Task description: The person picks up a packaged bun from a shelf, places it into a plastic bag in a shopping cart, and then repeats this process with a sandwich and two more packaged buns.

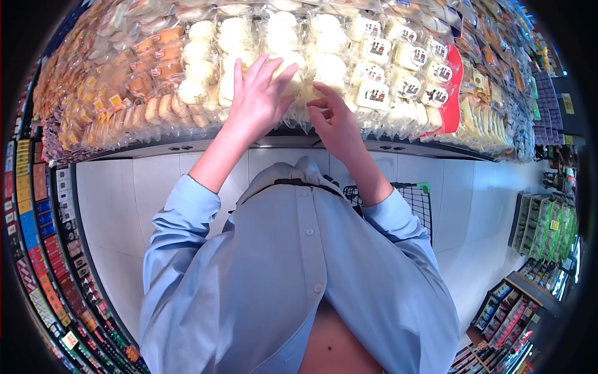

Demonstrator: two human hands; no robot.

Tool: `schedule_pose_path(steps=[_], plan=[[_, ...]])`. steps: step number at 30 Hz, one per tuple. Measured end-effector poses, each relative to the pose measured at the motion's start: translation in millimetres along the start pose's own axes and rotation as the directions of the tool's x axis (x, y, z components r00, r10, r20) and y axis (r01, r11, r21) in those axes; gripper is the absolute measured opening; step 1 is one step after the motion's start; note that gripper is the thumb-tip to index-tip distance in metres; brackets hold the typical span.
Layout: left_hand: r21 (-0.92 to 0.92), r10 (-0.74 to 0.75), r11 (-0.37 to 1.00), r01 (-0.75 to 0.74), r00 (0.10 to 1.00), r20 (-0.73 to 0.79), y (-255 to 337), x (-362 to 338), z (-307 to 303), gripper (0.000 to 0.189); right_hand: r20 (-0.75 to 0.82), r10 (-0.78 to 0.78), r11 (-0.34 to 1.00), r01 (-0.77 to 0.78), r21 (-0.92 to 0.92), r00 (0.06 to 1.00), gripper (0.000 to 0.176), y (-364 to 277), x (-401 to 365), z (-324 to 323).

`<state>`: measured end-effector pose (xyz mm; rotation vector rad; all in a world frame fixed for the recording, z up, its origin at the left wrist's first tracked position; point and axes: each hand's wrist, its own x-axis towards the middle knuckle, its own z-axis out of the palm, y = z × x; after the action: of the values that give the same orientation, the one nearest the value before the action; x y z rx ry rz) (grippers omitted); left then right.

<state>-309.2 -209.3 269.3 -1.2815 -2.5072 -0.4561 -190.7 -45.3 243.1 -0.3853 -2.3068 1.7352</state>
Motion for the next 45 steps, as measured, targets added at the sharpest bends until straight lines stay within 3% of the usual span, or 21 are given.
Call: schedule_pose_path(steps=[4, 9, 13, 15, 21, 25, 31, 37, 45], plan=[[-0.065, 0.011, 0.998, -0.014, 0.999, -0.042, -1.2, 0.0, 10.8, 0.065, 0.023, 0.015, 1.000, -0.014, -0.026, 1.000, 0.049, -2.2, -1.2, -0.5], [-0.144, 0.006, 0.990, -0.009, 1.000, -0.026, 0.1, -5.1, -2.3, 0.068, -0.027, 0.004, 0.998, -0.002, 0.070, 1.000, 0.046, 2.6, -3.1, 3.9], [-0.076, -0.101, 0.992, 0.100, 0.995, -0.012, -11.3, -27.4, -13.1, 0.072, -0.032, 0.026, 0.990, -0.021, 0.141, 0.999, 0.043, 8.3, -8.8, 4.2], [0.041, -0.130, 0.991, 0.130, 0.992, 0.005, -25.7, -37.8, -21.9, 0.074, 0.069, 0.015, 0.995, -0.021, 0.101, 0.998, 0.046, 1.6, -11.7, 1.5], [0.080, -0.019, 0.997, 0.004, 0.982, 0.189, -56.6, -28.6, -54.3, 0.079, 0.286, -0.095, 0.995, 0.084, 0.048, 0.953, 0.053, -19.8, 0.6, 19.1], [0.113, -0.030, 0.993, 0.015, 0.991, 0.133, -62.9, -25.1, -48.8, 0.073, 0.256, -0.119, 0.991, 0.132, -0.033, 0.959, 0.057, -30.7, 10.0, 32.1], [0.131, -0.096, 0.986, 0.104, 0.993, -0.068, -67.2, -32.4, -40.9, 0.067, 0.210, -0.076, 0.993, 0.094, -0.076, 0.975, 0.055, -30.7, 11.2, 34.2], [0.156, -0.097, 0.982, 0.104, 0.994, -0.052, -64.2, -33.6, -36.1, 0.067, 0.210, -0.040, 0.987, 0.071, -0.143, 0.977, 0.053, -27.9, 17.5, 36.5], [0.141, -0.079, 0.986, 0.084, 0.996, -0.036, -63.1, -34.2, -38.8, 0.068, 0.190, -0.081, 0.991, 0.099, -0.088, 0.978, 0.054, -24.0, 14.3, 38.5]])
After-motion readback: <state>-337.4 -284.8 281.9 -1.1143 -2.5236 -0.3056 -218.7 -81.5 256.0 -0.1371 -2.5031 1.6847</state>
